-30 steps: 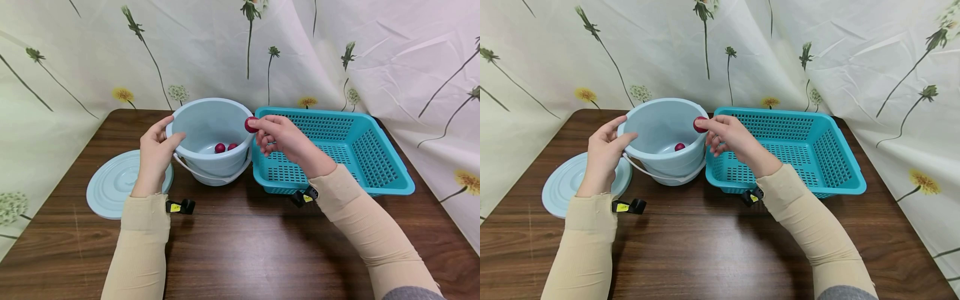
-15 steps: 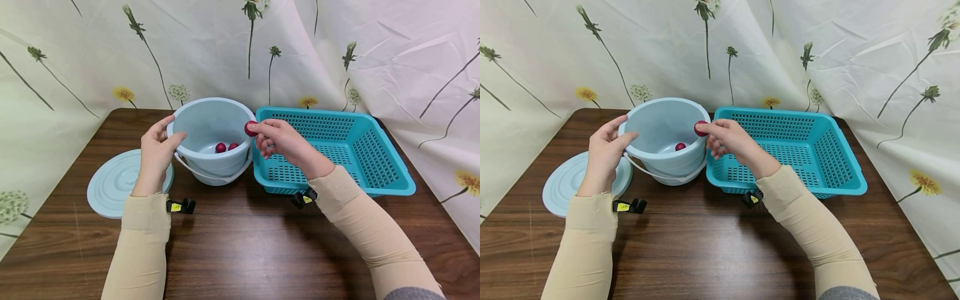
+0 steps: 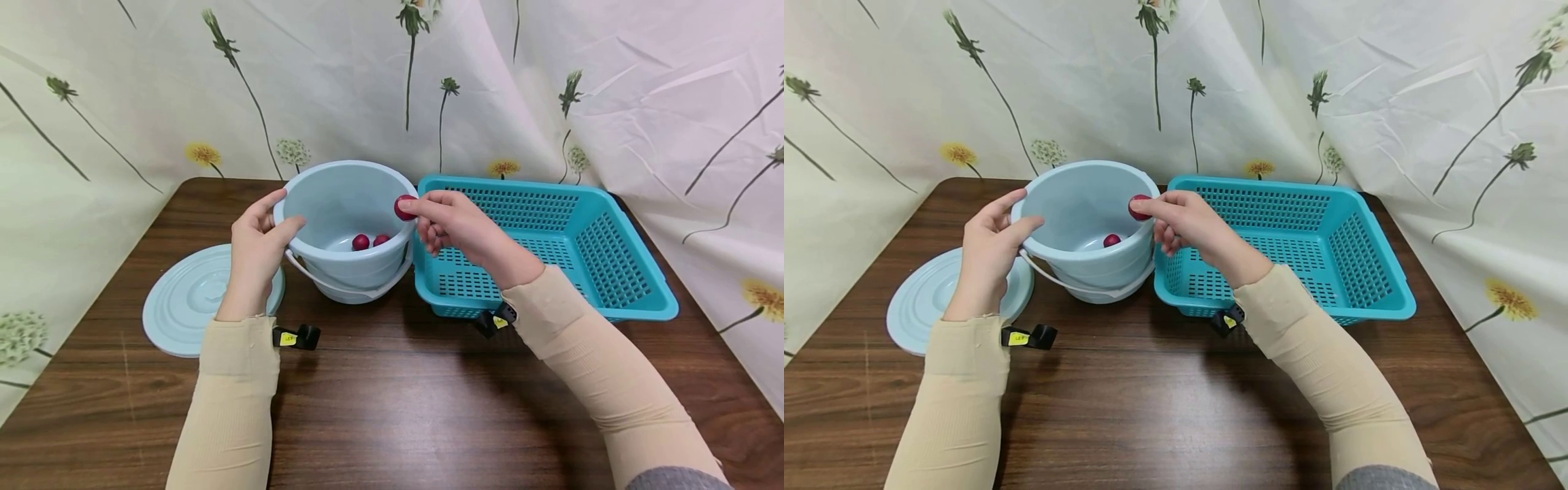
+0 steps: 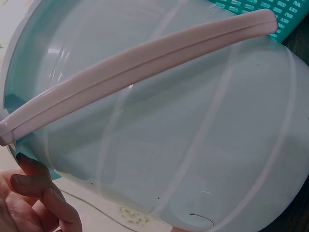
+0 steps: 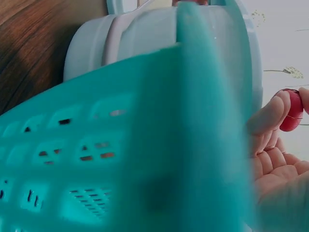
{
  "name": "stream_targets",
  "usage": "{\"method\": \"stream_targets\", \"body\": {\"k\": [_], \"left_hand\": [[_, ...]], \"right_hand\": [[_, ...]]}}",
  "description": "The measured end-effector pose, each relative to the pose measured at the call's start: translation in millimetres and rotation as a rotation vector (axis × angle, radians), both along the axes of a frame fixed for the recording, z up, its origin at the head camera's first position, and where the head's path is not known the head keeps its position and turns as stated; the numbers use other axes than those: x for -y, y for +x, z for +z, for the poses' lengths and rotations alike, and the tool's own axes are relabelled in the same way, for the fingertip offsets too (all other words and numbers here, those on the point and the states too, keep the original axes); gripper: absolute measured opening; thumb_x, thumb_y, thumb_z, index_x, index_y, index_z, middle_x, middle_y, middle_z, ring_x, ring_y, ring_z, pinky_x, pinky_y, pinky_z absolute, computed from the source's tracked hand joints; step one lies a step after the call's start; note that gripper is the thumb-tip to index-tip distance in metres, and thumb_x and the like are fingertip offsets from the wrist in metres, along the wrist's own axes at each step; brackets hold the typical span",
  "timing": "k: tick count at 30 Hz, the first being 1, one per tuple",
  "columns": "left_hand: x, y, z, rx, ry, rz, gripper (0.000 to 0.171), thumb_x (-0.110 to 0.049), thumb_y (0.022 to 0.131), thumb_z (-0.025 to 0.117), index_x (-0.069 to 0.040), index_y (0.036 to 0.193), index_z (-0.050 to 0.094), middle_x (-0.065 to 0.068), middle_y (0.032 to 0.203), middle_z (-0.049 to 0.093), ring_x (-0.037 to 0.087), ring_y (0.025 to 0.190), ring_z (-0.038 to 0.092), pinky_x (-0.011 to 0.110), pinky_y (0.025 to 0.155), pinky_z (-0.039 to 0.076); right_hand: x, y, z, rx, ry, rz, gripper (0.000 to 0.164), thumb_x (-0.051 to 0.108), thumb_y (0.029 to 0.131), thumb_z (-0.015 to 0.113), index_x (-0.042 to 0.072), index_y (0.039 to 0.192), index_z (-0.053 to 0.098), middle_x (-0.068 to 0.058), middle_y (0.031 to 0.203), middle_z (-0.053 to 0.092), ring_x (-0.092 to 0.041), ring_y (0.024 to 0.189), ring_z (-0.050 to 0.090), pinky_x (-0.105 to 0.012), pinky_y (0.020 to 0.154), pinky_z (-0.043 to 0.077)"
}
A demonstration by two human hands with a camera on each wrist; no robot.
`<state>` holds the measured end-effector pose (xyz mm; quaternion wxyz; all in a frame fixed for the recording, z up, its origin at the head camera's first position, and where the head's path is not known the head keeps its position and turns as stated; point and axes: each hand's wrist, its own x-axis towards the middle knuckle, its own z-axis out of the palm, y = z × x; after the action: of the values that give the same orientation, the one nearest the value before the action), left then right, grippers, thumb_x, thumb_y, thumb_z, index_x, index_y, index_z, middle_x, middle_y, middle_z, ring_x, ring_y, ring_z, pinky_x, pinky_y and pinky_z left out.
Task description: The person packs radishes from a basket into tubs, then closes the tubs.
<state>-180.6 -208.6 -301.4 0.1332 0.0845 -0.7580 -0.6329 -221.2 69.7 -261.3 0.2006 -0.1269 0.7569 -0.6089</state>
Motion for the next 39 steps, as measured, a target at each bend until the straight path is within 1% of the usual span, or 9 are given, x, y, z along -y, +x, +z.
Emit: {"method": "stream_targets", "body": {"k": [3, 8, 10, 15, 20, 27, 33, 37, 39], "left_hand": [[0, -0.1, 0.1, 0.002, 0.0, 0.002, 0.057, -0.017, 0.09, 0.067, -0.015, 0.144, 0.052, -0.011, 0.08, 0.063, 0.007, 0.078, 0.059, 0.014, 0.065, 0.049], [0, 0.2, 0.9, 0.01, 0.007, -0.001, 0.057, -0.016, 0.089, 0.068, -0.015, 0.144, 0.052, -0.011, 0.079, 0.063, 0.006, 0.077, 0.059, 0.014, 0.065, 0.049], [0, 0.3, 1.1, 0.008, 0.008, 0.001, 0.057, -0.016, 0.089, 0.068, -0.015, 0.144, 0.052, -0.011, 0.08, 0.063, 0.006, 0.077, 0.059, 0.014, 0.065, 0.049], [-1, 0.1, 0.9, 0.004, -0.001, 0.006, 0.056, -0.016, 0.089, 0.067, -0.015, 0.144, 0.053, -0.011, 0.081, 0.063, 0.005, 0.078, 0.059, 0.013, 0.065, 0.049], [-1, -0.1, 0.6, 0.005, -0.002, 0.001, 0.057, -0.017, 0.09, 0.067, -0.016, 0.144, 0.052, -0.011, 0.079, 0.062, 0.005, 0.075, 0.057, 0.014, 0.064, 0.049], [-1, 0.7, 1.7, 0.011, -0.002, -0.006, 0.057, -0.017, 0.09, 0.067, -0.015, 0.145, 0.051, -0.011, 0.078, 0.061, 0.004, 0.074, 0.056, 0.014, 0.064, 0.048], [-1, 1.2, 1.2, 0.014, -0.001, -0.006, 0.057, -0.017, 0.09, 0.067, -0.015, 0.145, 0.052, -0.011, 0.077, 0.061, 0.004, 0.073, 0.055, 0.014, 0.064, 0.048], [0, 0.8, 1.2, 0.015, 0.0, -0.004, 0.057, -0.017, 0.09, 0.067, -0.016, 0.144, 0.052, -0.011, 0.077, 0.061, 0.004, 0.073, 0.055, 0.014, 0.065, 0.048], [0, 0.6, 1.0, 0.014, 0.002, -0.006, 0.057, -0.017, 0.09, 0.067, -0.016, 0.145, 0.052, -0.011, 0.077, 0.061, 0.004, 0.073, 0.055, 0.014, 0.064, 0.048]], "right_hand": [[2, -0.7, 2.6, -0.005, 0.004, 0.006, 0.031, 0.035, 0.096, 0.061, 0.006, 0.09, 0.055, -0.004, 0.066, 0.054, -0.019, 0.058, 0.051, -0.029, 0.061, 0.051], [5, -2.2, 6.3, -0.002, 0.026, 0.03, 0.035, 0.035, 0.097, 0.061, 0.001, 0.102, 0.057, -0.004, 0.068, 0.056, -0.018, 0.059, 0.052, -0.029, 0.063, 0.052], [6, -2.7, 7.5, 0.002, 0.038, 0.032, 0.036, 0.036, 0.096, 0.061, 0.001, 0.105, 0.058, -0.003, 0.068, 0.056, -0.018, 0.059, 0.052, -0.029, 0.062, 0.052], [9, -4.1, 9.4, 0.022, 0.06, 0.017, 0.034, 0.038, 0.096, 0.062, 0.006, 0.106, 0.06, -0.004, 0.067, 0.056, -0.018, 0.059, 0.052, -0.029, 0.062, 0.052], [10, -4.6, 10.7, 0.039, 0.106, 0.012, 0.035, 0.039, 0.095, 0.063, 0.006, 0.108, 0.061, -0.003, 0.064, 0.053, -0.018, 0.06, 0.051, -0.03, 0.063, 0.052], [13, -3.7, 12.6, -0.001, 0.188, 0.015, 0.041, 0.041, 0.095, 0.064, 0.004, 0.112, 0.063, -0.003, 0.061, 0.051, -0.02, 0.061, 0.052, -0.031, 0.062, 0.052], [14, -4.6, 12.1, -0.016, 0.211, 0.008, 0.039, 0.04, 0.095, 0.063, 0.005, 0.114, 0.065, -0.003, 0.059, 0.051, -0.02, 0.06, 0.052, -0.031, 0.062, 0.052], [15, -4.6, 13.1, -0.026, 0.227, 0.004, 0.038, 0.04, 0.096, 0.063, 0.007, 0.114, 0.064, -0.003, 0.059, 0.05, -0.02, 0.06, 0.052, -0.033, 0.064, 0.052], [15, -4.6, 13.3, -0.024, 0.227, 0.002, 0.04, 0.039, 0.096, 0.062, 0.006, 0.118, 0.062, -0.003, 0.059, 0.051, -0.02, 0.06, 0.052, -0.034, 0.065, 0.052]]}}
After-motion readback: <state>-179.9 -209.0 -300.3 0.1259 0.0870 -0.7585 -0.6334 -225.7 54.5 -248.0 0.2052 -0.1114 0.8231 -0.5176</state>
